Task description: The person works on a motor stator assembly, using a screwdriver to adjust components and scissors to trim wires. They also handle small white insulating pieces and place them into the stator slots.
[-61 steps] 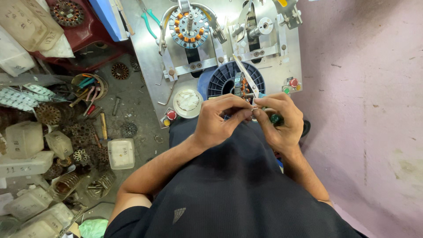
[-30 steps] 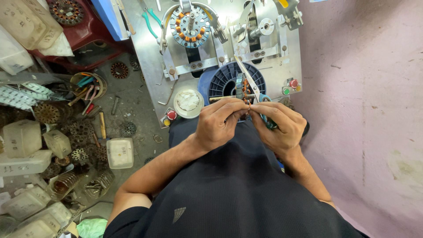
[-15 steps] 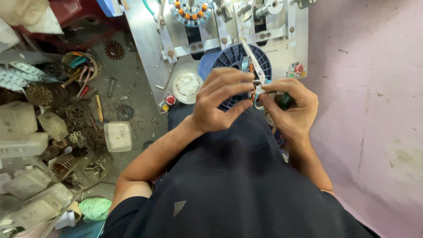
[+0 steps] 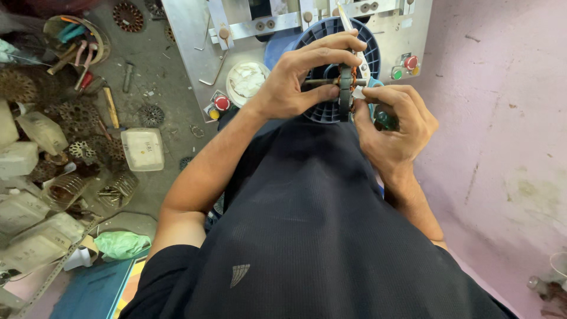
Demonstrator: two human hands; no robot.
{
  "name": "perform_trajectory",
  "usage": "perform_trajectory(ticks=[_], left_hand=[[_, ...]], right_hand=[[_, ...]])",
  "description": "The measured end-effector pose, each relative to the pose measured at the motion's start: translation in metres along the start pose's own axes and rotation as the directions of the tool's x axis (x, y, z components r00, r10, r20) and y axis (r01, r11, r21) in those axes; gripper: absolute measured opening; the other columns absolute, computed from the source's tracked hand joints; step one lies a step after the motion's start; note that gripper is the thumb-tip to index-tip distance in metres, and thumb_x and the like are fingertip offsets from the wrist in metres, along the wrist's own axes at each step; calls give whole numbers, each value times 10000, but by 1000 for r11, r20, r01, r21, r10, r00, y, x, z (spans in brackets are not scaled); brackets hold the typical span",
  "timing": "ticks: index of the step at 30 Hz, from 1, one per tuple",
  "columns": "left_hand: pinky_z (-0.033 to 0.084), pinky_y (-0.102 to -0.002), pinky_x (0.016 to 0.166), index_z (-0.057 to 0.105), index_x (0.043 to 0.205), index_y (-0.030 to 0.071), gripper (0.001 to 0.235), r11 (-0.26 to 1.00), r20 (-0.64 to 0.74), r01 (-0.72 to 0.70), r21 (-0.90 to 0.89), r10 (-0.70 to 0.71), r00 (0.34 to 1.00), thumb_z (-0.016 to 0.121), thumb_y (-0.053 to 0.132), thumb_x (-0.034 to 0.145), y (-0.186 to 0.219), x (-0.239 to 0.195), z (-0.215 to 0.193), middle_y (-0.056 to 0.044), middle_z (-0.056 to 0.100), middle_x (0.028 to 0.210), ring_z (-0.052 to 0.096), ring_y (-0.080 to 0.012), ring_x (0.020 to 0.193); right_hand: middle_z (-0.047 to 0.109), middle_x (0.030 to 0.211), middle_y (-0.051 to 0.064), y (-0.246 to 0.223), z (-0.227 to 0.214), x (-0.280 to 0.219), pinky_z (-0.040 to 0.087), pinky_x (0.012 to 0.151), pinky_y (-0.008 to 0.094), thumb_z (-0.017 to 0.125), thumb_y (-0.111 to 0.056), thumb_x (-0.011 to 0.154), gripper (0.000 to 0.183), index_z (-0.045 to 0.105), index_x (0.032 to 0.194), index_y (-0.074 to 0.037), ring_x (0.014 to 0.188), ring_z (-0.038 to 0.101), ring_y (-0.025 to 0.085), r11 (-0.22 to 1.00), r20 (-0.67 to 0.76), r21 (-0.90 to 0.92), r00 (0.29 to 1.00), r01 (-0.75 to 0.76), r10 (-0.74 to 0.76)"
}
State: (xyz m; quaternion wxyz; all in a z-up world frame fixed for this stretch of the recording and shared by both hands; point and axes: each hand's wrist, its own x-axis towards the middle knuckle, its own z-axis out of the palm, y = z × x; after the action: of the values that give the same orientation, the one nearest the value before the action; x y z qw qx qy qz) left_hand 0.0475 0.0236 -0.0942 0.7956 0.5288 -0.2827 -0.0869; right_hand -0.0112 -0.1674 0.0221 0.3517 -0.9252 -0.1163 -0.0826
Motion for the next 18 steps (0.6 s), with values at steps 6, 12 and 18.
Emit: perform_trajectory(ticks=[6,12,18], left_hand=[[459,-377,1278,678,1363,92,456,998,-41,-36,60,39,998,863,41,950,-4,1,0,-60,594,1504,493,-239,1480],[413,-399,1290,689,1352,90,432,995,-42,-59,78,62,997,858,59,956,-4,1,-3,-77,615,1503,477,-252,1487],[411,-399,1287,688,1351,87,376,994,-49,-87,61,90,995,815,68,997,-6,2,-5,-75,620,1499,481,-248,1485]], right_hand=[[712,1020,101,1,2,1,521,645,247,856,72,927,232,714,1086,-20,738,680,132,993,1,-117,999,35,-35],[704,1032,96,4,7,4,546,673,279,860,72,941,259,691,1102,-39,795,695,177,968,6,-198,988,155,-157],[695,1030,91,2,2,13,562,690,295,838,83,931,262,698,1106,-53,817,707,195,953,95,-225,978,201,-184]])
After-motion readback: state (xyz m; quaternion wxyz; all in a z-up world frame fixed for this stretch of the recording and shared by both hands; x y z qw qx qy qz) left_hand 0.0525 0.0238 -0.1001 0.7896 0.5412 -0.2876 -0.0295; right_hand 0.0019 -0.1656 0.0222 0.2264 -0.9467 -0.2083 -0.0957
